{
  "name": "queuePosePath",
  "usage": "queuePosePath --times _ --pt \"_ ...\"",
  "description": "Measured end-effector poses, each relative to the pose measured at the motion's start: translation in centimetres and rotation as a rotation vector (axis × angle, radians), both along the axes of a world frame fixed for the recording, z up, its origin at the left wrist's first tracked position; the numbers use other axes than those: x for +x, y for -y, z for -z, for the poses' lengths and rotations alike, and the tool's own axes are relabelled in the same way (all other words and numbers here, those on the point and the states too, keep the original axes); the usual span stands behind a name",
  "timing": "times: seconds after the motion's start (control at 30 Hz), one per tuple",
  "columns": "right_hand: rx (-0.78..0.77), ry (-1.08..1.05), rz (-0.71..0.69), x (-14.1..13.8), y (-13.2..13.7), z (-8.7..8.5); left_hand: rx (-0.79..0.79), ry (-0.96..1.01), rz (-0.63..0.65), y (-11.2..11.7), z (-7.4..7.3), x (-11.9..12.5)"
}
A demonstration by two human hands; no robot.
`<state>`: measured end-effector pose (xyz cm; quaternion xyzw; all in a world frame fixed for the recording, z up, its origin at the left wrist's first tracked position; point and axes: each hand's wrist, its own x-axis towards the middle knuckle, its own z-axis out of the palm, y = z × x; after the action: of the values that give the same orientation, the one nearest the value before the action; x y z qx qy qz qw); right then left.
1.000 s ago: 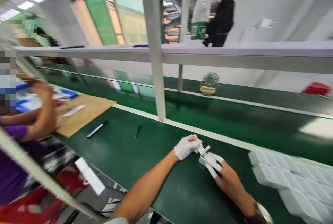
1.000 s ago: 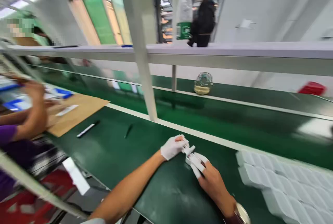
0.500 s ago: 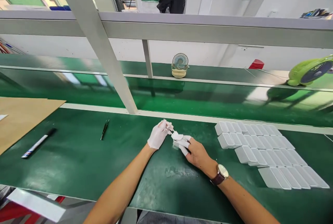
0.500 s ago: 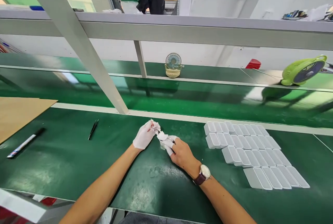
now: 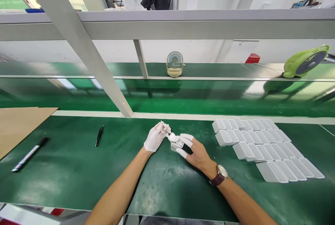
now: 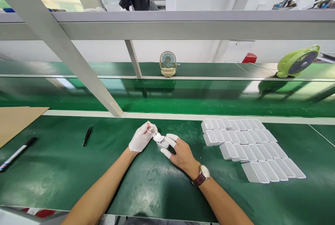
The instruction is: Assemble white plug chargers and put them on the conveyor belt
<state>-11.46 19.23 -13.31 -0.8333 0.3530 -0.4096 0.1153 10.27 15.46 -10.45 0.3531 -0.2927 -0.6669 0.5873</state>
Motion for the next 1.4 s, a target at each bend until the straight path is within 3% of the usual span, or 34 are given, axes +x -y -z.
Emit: queuePosePath --times 0.17,0.33,0.47,0.67,0.9,0.97,1.1,1.17,1.23,1.4 --pt "-0.003 -0.104 -0.016 0.7 0.1 0.7 -0.050 0.074 0.023 0.0 0.1 0.0" --pt "-0.036 -0.107 -0.013 1.0 0.2 1.0 0.011 -0.107 0.063 0.0 0.3 0.2" --pt "0.036 -0.101 -0.018 1.0 0.0 0.6 0.029 -0.262 0.113 0.1 0.4 0.5" --pt "0.093 -0.056 -0.050 0.9 -0.1 0.5 0.017 -0.235 0.120 0.0 0.3 0.6" --pt "0.346 0.400 -0.029 0.7 0.5 0.4 -0.083 0.096 0.074 -0.3 0.7 -0.1" --pt "0.474 0.563 -0.030 0.6 0.8 0.9 -0.040 -0.005 0.105 -0.5 0.3 0.1" --pt "0.710 0.825 -0.037 0.7 1.3 1.8 0.093 -0.397 0.118 -0.8 -1.6 1.1" --pt "0.770 0.886 -0.031 0.7 1.4 1.8 0.096 -0.457 0.085 -1.0 -2.3 1.5" --pt "0.794 0.925 -0.023 0.7 1.4 1.5 0.064 -0.352 0.086 -1.1 -2.3 1.7" --pt "0.924 1.020 -0.067 0.7 1.1 0.3 -0.202 0.471 0.016 -2.1 0.2 -0.2"
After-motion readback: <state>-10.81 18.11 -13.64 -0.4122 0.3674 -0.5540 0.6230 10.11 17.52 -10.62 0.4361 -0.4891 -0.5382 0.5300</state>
